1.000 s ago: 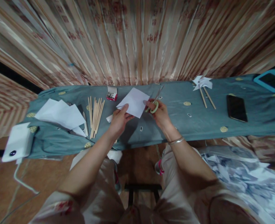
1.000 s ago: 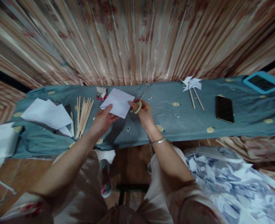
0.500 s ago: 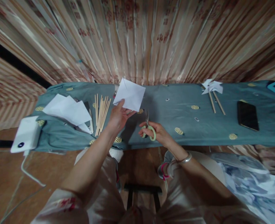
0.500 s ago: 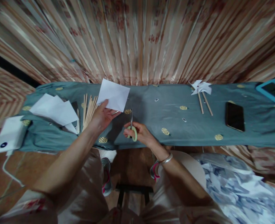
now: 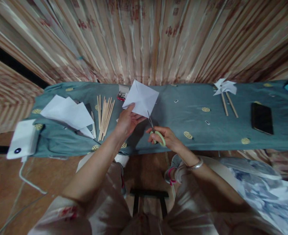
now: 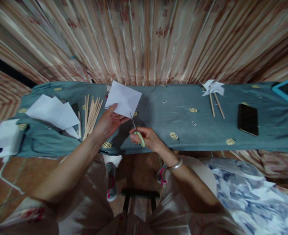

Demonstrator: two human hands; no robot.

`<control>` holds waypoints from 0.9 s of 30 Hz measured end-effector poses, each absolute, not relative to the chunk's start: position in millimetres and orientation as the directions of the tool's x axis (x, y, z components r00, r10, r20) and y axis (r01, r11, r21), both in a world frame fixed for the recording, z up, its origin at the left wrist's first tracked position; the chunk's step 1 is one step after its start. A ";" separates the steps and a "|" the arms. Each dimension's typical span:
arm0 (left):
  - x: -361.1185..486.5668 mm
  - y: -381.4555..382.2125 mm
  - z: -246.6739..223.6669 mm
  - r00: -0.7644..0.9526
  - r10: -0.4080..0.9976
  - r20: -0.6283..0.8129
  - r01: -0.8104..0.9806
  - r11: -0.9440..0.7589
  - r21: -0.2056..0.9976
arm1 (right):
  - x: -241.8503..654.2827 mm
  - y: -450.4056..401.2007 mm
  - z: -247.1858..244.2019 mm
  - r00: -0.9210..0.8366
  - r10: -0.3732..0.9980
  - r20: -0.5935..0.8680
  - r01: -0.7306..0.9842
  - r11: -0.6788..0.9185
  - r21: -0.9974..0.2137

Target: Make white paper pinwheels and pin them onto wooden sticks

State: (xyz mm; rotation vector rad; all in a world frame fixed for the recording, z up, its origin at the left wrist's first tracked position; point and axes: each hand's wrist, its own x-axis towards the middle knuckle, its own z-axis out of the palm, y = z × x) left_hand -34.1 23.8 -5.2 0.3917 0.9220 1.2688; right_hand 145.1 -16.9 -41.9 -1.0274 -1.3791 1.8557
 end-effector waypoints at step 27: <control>-28.7 22.2 -4.8 0.015 0.931 -0.365 -0.640 0.289 0.712 | 140.0 -15.2 -39.0 -0.455 0.846 -0.278 -0.039 -0.331 -0.943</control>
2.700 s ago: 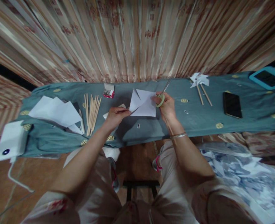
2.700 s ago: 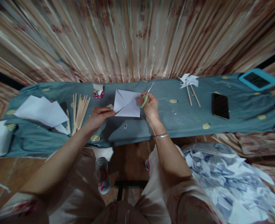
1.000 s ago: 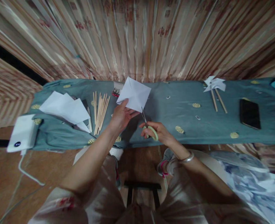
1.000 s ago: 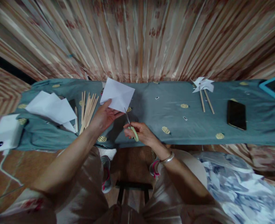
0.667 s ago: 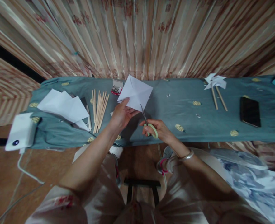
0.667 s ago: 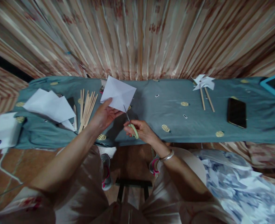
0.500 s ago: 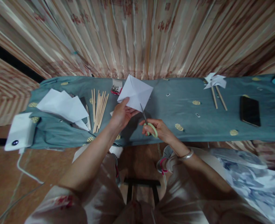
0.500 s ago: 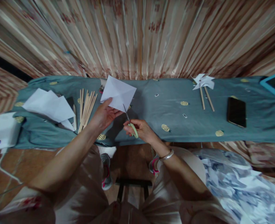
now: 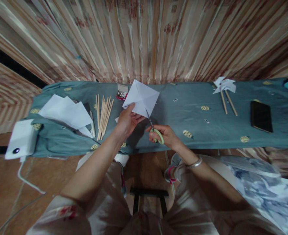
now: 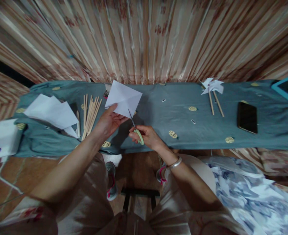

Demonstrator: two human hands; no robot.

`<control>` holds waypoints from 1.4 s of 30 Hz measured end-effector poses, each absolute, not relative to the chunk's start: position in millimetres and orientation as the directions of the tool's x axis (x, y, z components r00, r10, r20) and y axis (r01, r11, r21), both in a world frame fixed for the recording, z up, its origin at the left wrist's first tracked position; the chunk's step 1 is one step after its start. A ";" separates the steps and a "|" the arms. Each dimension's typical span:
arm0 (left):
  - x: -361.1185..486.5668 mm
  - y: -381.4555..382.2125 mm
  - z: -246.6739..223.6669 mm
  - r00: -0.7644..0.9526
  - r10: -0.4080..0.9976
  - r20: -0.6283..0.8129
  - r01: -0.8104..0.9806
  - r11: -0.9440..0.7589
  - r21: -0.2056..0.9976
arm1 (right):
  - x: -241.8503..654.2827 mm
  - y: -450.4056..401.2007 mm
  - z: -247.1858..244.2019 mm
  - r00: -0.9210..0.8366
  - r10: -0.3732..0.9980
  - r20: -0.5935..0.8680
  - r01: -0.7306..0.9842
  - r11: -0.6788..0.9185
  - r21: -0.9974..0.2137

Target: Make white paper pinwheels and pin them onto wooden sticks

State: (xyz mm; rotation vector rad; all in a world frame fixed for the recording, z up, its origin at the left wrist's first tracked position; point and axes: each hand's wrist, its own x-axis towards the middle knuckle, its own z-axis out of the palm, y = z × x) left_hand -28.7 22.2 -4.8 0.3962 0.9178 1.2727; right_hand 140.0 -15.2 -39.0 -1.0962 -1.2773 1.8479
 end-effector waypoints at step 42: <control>-20.9 17.4 -1.8 0.013 0.912 -0.409 -0.612 0.331 0.718 | 139.6 -9.9 -35.7 -0.389 0.881 -0.268 -0.025 -0.301 -0.953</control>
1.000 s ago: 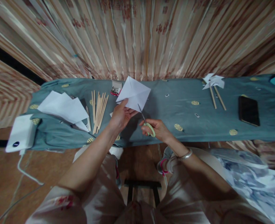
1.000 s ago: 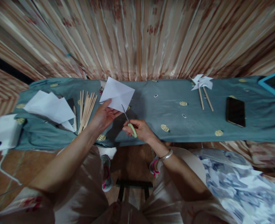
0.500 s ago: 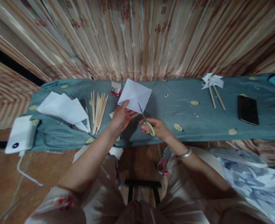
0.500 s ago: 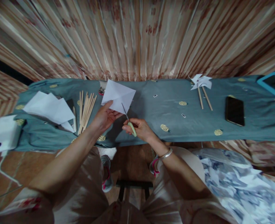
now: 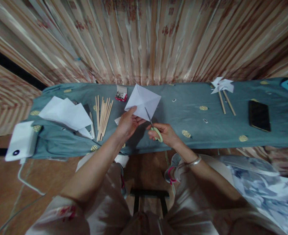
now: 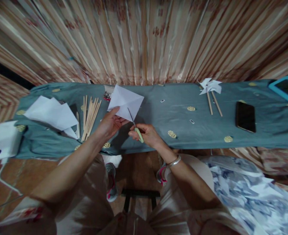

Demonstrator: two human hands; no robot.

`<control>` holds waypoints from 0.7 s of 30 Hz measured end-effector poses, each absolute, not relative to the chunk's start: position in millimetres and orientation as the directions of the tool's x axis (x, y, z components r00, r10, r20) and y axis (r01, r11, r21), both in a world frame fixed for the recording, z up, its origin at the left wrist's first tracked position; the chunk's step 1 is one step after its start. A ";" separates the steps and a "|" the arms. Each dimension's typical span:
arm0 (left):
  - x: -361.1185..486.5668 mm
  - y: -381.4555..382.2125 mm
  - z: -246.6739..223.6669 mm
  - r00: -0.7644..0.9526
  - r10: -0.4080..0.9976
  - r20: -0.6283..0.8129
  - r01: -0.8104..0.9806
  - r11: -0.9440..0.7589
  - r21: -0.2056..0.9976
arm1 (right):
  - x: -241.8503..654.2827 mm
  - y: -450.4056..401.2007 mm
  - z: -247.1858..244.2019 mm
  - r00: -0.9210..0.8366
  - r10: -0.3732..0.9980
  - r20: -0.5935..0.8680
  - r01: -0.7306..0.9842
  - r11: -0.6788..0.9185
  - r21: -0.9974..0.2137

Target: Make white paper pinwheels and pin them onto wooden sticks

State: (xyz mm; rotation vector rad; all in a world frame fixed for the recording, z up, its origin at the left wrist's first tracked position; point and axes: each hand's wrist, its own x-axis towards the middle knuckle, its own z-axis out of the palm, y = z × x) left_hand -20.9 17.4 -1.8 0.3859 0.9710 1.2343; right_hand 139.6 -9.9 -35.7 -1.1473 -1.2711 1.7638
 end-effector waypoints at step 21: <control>-21.0 18.0 -3.3 0.020 0.908 -0.418 -0.623 0.338 0.706 | 140.6 -8.4 -36.7 -0.382 0.883 -0.274 0.013 -0.291 -0.957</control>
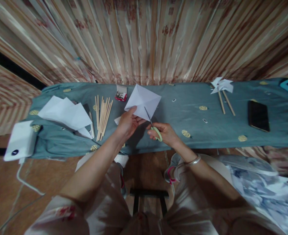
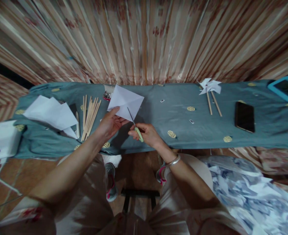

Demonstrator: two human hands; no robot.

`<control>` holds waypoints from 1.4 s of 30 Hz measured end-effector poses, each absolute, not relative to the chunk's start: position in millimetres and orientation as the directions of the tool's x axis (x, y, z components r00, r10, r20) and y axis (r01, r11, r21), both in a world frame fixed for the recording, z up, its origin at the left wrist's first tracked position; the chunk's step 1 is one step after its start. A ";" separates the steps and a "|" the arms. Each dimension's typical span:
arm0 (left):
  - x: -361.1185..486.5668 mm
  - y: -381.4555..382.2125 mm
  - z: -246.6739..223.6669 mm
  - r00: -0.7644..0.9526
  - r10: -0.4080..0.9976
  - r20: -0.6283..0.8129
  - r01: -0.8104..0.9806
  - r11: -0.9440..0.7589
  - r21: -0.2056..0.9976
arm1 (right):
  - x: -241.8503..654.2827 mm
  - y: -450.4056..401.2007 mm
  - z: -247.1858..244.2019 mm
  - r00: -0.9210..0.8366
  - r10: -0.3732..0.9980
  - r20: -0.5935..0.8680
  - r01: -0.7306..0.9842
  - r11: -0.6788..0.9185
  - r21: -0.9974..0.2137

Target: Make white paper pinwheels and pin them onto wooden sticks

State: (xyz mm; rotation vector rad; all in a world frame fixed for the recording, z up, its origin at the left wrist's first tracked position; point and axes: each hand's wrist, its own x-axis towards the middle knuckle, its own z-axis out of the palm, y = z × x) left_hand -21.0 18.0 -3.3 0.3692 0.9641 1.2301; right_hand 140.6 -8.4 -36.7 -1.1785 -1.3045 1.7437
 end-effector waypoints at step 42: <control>-38.2 29.5 -11.1 -0.059 0.941 -0.334 -0.611 0.231 0.758 | 144.4 -11.7 -37.2 -0.479 0.822 -0.308 0.084 -0.307 -0.948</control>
